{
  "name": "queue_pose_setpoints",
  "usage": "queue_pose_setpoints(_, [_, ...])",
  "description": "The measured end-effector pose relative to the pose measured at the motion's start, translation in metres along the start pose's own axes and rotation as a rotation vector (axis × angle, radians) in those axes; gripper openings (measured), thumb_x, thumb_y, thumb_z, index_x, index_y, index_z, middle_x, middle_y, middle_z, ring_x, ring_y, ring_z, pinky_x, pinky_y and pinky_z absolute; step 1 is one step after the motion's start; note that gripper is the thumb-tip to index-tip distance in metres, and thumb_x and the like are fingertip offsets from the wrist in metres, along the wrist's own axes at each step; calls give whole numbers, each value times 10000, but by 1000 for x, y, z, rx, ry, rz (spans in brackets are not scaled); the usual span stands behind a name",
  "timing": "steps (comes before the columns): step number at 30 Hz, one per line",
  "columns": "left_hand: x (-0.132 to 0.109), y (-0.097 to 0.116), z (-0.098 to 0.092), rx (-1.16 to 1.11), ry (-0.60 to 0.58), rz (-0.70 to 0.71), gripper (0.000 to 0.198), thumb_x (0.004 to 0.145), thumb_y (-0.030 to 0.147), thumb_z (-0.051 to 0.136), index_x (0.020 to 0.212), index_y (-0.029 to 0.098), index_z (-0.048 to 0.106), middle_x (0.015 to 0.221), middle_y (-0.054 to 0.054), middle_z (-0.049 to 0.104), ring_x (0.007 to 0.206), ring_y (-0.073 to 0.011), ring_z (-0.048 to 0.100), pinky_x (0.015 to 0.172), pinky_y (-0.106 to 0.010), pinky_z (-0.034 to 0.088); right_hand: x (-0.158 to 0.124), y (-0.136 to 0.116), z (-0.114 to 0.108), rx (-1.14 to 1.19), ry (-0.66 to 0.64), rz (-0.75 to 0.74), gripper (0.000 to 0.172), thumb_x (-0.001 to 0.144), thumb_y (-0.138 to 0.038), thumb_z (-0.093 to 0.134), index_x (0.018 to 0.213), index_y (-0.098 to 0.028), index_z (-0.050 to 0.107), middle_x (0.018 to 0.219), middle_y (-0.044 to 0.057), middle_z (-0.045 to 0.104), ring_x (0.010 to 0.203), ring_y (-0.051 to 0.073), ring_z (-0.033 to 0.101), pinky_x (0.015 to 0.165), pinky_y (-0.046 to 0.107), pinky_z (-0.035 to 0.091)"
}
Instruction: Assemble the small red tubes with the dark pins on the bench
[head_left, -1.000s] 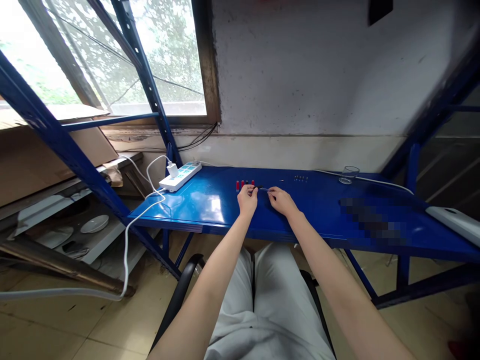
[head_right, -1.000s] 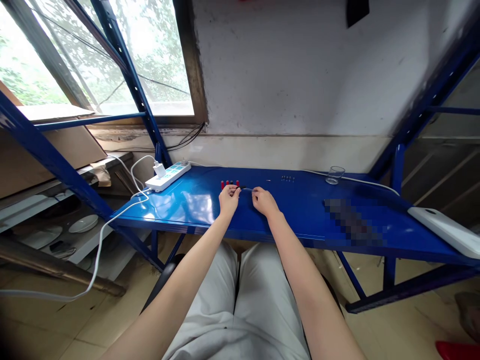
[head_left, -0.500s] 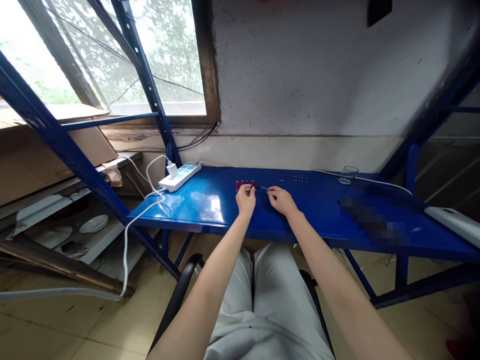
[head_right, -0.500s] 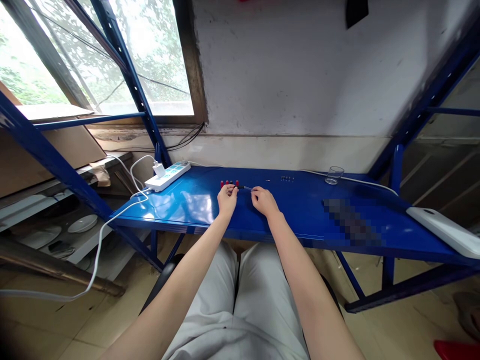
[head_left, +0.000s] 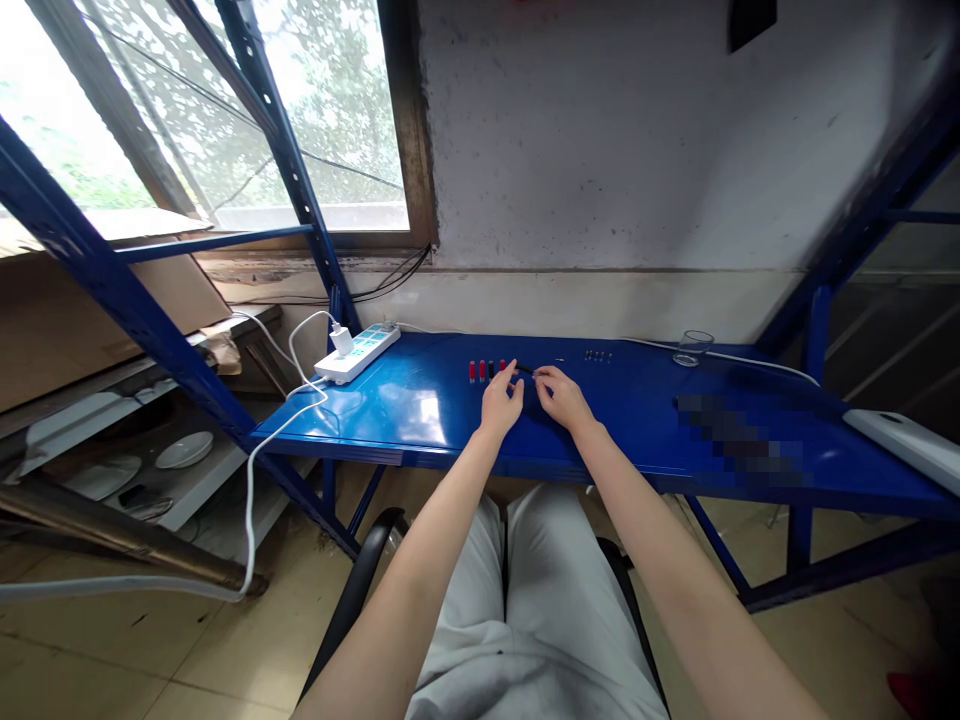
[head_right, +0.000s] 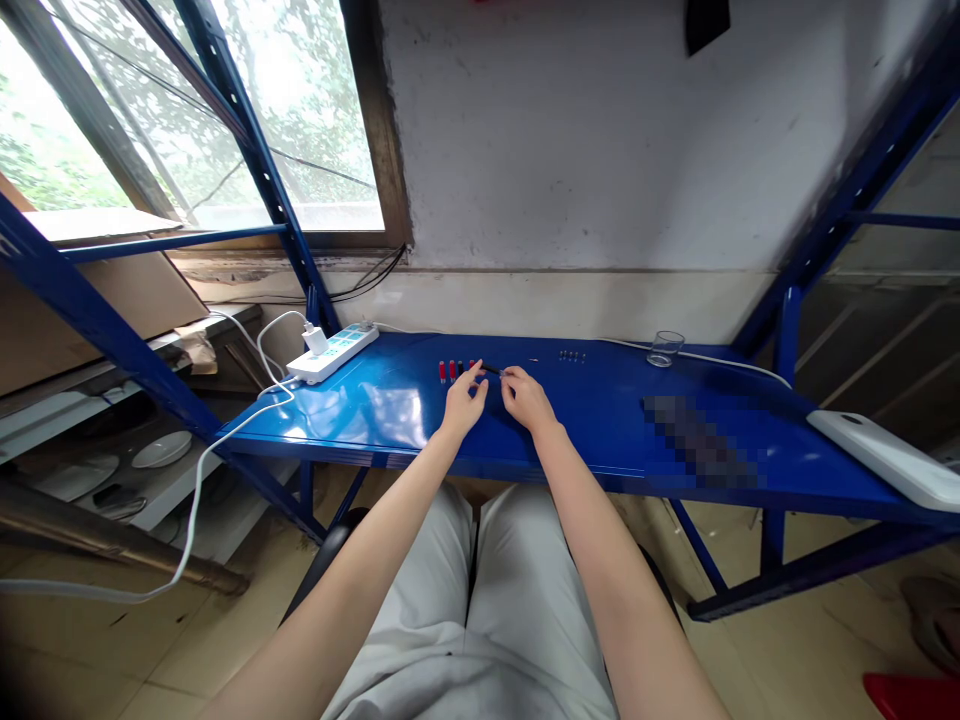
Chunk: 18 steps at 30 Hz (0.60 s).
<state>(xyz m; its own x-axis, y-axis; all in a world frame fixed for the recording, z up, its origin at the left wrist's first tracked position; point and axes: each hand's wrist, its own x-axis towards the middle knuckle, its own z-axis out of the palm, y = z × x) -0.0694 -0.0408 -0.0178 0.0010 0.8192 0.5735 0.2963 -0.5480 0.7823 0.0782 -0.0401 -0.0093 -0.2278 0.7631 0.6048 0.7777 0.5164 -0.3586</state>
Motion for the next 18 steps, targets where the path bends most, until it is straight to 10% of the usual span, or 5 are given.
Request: queue_pose_setpoints(18, [3, -2, 2, -62, 31, -18, 184, 781, 267, 571, 918, 178, 656, 816, -60, 668, 723, -143, 625, 711, -288, 506, -2, 3, 6, 121, 90, 22, 222, 752, -201, 421, 974, -195, 434, 1030, 104, 519, 936, 191, 556, 765, 308, 460])
